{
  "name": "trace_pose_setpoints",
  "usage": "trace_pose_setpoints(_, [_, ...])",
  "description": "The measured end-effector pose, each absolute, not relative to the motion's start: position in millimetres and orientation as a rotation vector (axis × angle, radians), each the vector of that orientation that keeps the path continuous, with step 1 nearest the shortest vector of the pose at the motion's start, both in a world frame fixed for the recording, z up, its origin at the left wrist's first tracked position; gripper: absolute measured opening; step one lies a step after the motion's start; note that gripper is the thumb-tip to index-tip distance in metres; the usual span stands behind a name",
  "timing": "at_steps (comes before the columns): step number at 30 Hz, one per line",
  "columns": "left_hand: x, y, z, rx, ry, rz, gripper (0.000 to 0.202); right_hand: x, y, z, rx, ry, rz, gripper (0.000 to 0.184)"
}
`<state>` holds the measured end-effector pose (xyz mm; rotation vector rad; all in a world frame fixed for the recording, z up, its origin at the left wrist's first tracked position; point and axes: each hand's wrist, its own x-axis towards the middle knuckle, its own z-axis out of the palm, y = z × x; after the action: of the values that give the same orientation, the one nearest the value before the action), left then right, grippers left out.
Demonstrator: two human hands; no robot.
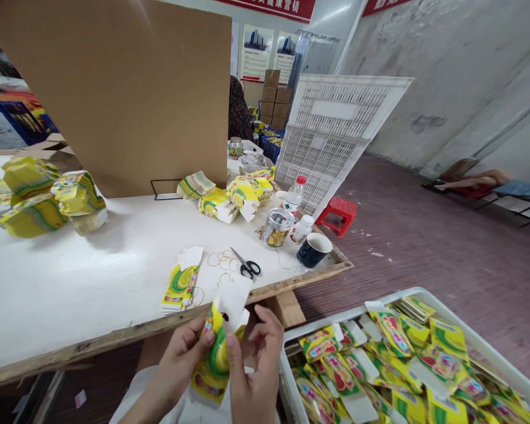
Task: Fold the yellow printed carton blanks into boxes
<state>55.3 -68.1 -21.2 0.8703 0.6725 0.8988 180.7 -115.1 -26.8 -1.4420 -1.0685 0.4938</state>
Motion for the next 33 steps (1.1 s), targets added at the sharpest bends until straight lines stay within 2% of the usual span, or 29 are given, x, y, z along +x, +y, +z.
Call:
trace_pose_setpoints(1, [55, -67, -23, 0.861, 0.705, 0.927, 0.05, 181, -114, -27, -1.452, -1.077, 0.56, 0.038])
trace_pose_setpoints(4, [54, -65, -27, 0.926, 0.78, 0.964, 0.042, 183, -110, -28, -1.44, -1.103, 0.809, 0.023])
trace_pose_setpoints(7, [52, -65, -31, 1.021, 0.816, 0.977, 0.04, 184, -108, -28, -1.462, -1.031, 0.803, 0.024])
trace_pose_setpoints(11, [42, -64, -27, 1.09, 0.748, 0.925, 0.056, 189, -106, -26, -1.329, -0.961, 0.804, 0.034])
trace_pose_setpoints(13, [34, -62, -21, 1.145, 0.703, 0.855, 0.058, 190, -107, -26, -1.259, -0.965, 0.836, 0.038])
trace_pose_setpoints(18, [22, -59, -11, 1.111, 0.621, 0.69, 0.045, 194, -112, -21, -1.315, -1.026, 0.917, 0.03])
trace_pose_setpoints(22, [23, -62, -15, 1.016, 0.516, 0.674, 0.038, 202, -111, -14, -1.328, -1.232, 0.877, 0.035])
trace_pose_setpoints(24, [24, -63, -16, 1.01, 0.531, 0.675, 0.045, 205, -109, -14, -1.3, -1.305, 0.816, 0.033])
trace_pose_setpoints(27, [24, -62, -13, 1.065, 0.599, 0.676, 0.073, 205, -109, -20, -1.314, -1.198, 0.787, 0.018])
trace_pose_setpoints(29, [23, -61, -10, 1.103, 0.581, 0.647, 0.079, 205, -109, -23, -1.357, -1.097, 0.763, 0.032])
trace_pose_setpoints(30, [23, -60, -9, 1.11, 0.561, 0.632, 0.076, 206, -110, -24, -1.375, -1.09, 0.745, 0.035])
trace_pose_setpoints(33, [23, -58, -11, 1.112, 0.589, 0.649, 0.057, 211, -110, -22, -1.356, -1.253, 0.651, 0.026])
